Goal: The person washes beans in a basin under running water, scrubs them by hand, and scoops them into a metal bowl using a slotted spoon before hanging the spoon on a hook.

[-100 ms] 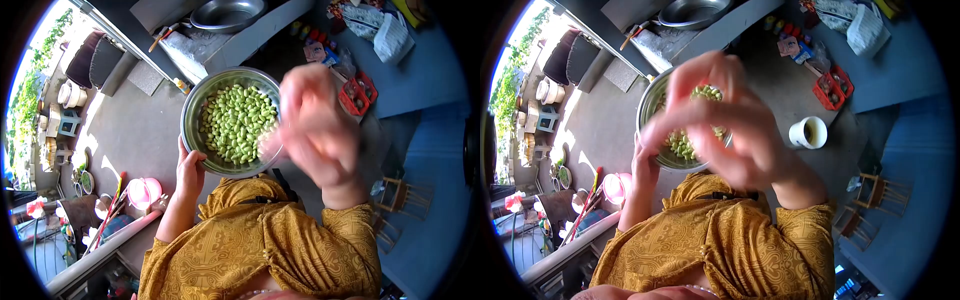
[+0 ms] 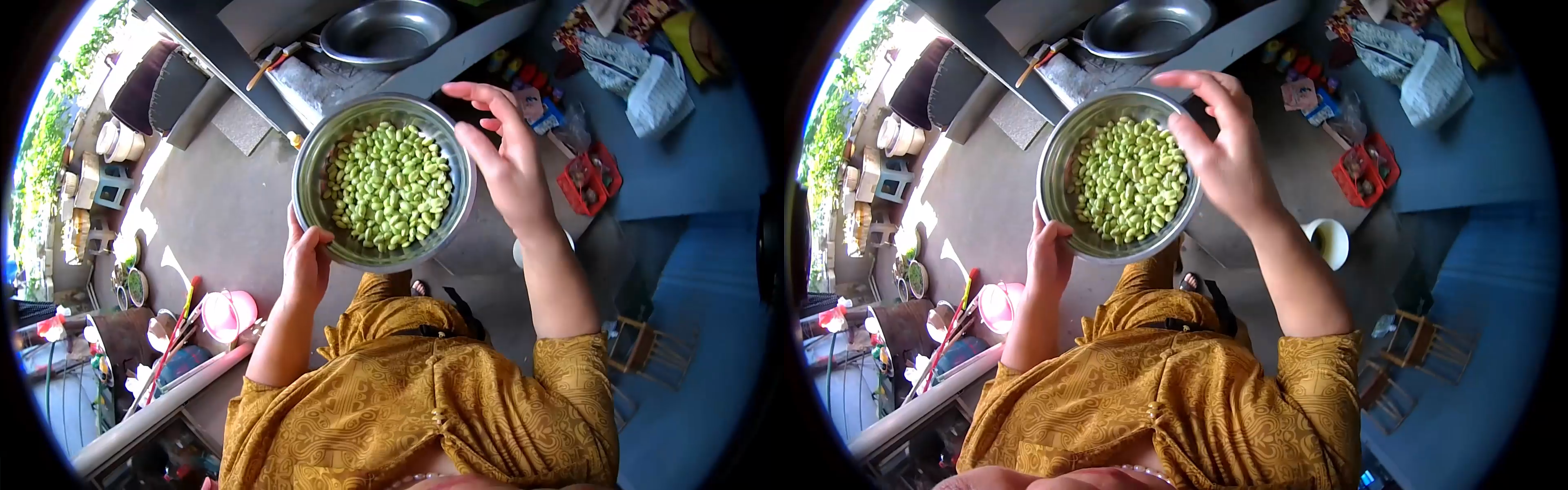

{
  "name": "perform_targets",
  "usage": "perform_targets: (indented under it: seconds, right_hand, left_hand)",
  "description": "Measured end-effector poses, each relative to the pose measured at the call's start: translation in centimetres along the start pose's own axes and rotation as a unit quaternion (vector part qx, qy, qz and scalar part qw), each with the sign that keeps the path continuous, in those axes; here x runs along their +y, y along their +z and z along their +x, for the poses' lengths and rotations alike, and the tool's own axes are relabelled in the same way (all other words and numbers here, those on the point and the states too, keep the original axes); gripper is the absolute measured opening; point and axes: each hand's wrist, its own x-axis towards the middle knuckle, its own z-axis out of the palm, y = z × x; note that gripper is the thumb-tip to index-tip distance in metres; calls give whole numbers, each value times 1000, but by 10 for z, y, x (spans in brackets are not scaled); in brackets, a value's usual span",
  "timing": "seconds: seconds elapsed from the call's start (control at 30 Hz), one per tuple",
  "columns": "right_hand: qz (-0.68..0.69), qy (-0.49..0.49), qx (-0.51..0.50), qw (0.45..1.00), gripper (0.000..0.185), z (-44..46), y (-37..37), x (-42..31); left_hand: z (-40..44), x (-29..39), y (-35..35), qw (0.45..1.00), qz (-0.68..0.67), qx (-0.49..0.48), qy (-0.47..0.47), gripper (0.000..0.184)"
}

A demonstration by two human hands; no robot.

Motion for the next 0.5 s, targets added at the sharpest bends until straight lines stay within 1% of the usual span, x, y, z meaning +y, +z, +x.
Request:
perform_targets:
  seconds: [0.03,0.07,0.1,0.13,0.17,0.2,0.27,0.3,0.33,0.37,0.4,0.43,0.47,0.5]
  right_hand:
    - [25,58,27,998,29,27,11,48]
    - [17,92,12,996,32,43,27,104]
    - [41,136,-1,990,36,93,23,127]
    - [53,159,-17,986,38,138,22,146]
    - [107,186,-45,976,38,152,29,175]
    - [172,235,-75,954,38,149,47,213]
    - [117,262,-101,953,34,201,57,275]
    - [173,322,-90,927,34,223,57,288]
    - [202,294,-66,932,48,279,42,279]
    - [88,304,-44,947,59,294,45,300]
    - [-29,314,-24,949,71,307,49,326]
    - [-87,339,0,937,92,316,52,330]
    - [-105,343,11,933,100,321,58,361]
    - [-117,385,55,914,101,327,64,379]
  left_hand:
    - [31,9,12,1000,1,4,8,68]
    - [57,15,15,1000,9,17,0,68]
    - [104,29,32,1000,10,-12,21,65]
    - [145,47,50,998,5,-42,43,65]
    - [171,44,57,999,10,-33,22,66]
    - [193,32,52,999,24,-10,-19,66]
    - [263,39,69,998,49,-1,-45,71]
    - [294,35,73,998,55,-8,-43,71]
    - [325,58,97,998,62,-21,-5,72]
    - [341,62,101,999,51,1,-17,73]
    - [358,63,105,998,37,24,-34,73]
    - [370,68,107,998,56,17,-18,74]
    - [383,68,115,998,47,41,-3,74]
    - [399,65,114,996,77,53,-6,73]
